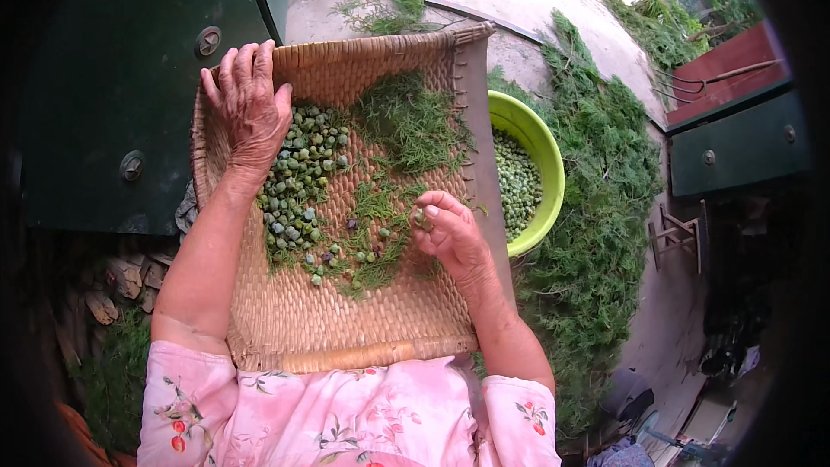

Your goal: The person sorts green cones from plant foliage in a woven basket by hand, stirs the contents, and lifts the basket onto their lap.

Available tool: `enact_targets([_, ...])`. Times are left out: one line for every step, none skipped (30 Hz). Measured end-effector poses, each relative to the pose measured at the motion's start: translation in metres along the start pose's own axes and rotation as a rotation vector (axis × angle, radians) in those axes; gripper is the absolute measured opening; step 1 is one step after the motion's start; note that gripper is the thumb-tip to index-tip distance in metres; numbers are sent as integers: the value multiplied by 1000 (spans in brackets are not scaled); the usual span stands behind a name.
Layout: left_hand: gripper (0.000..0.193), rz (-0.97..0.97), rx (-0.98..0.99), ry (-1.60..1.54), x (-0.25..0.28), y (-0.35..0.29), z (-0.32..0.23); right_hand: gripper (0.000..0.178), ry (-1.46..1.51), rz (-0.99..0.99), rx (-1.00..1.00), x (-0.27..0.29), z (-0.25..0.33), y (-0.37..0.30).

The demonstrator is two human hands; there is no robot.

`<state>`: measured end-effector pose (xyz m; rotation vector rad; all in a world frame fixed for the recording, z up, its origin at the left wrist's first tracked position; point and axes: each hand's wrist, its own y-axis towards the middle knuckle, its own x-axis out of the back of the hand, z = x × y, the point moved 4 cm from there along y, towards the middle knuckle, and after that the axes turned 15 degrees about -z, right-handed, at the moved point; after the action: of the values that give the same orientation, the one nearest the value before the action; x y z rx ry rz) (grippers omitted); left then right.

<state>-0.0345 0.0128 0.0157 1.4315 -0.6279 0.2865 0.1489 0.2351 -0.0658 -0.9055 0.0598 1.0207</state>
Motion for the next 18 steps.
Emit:
enact_targets([72, -5, -3, -3, 0, 0, 1, 14, 39, 66, -35, -2, 0, 1])
enact_targets([72, -2, -3, -3, -1, 0, 1, 15, 79, 132, -70, -4, 0, 1])
enact_targets([68, -31, -10, -28, 0, 1, 1, 15, 79, 131, -72, 0, -2, 4])
enact_targets([64, -59, -18, -54, 2, 1, 0, 16, -16, 162, -54, 6, -7, 9])
enact_targets([64, -57, -19, -55, 1, 2, -1, 18, -109, 191, -34, 4, -7, 10])
enact_targets([68, -30, -9, -26, 0, 1, -1, 18, -108, 190, -35, 3, -9, 9])
enact_targets([71, -3, 1, 3, -1, 1, -2, 19, -571, 158, 332, -2, -6, 6])
enact_targets([71, -2, 0, 6, -1, 1, -2, 21, -1030, 121, 701, -12, -5, 1])
enact_targets([71, 0, 2, 10, 0, 2, -1, 21, -1029, 124, 700, -15, -9, 0])
enact_targets([71, 1, 3, 13, 0, 2, -1, 21, -1141, 154, 845, -21, -13, -4])
enact_targets([71, 2, 3, 14, 0, 2, -1, 21, -1252, 181, 992, -26, -18, -7])
enact_targets([71, -3, 2, 14, 0, 2, -1, 21, -1236, 158, 1012, -28, -22, -8])
enact_targets([71, -8, 2, 14, 1, 1, -1, 21, -1236, 158, 1011, -27, -23, -6])
enact_targets([71, -7, 2, 15, 1, 1, -1, 21, -1202, 179, 1019, -27, -22, -4])
enact_targets([71, -1, 1, 18, 1, 1, -1, 21, -1168, 200, 1026, -26, -20, -2])
enact_targets([71, 5, 1, 21, 1, 1, -1, 21, -1169, 200, 1027, -25, -16, -3])
enact_targets([71, 5, 3, 18, 1, 1, -2, 20, -757, 178, 513, -15, -14, 4])
enact_targets([71, 1, 5, 16, 1, 0, -1, 20, -330, 145, 14, -9, -20, 6])
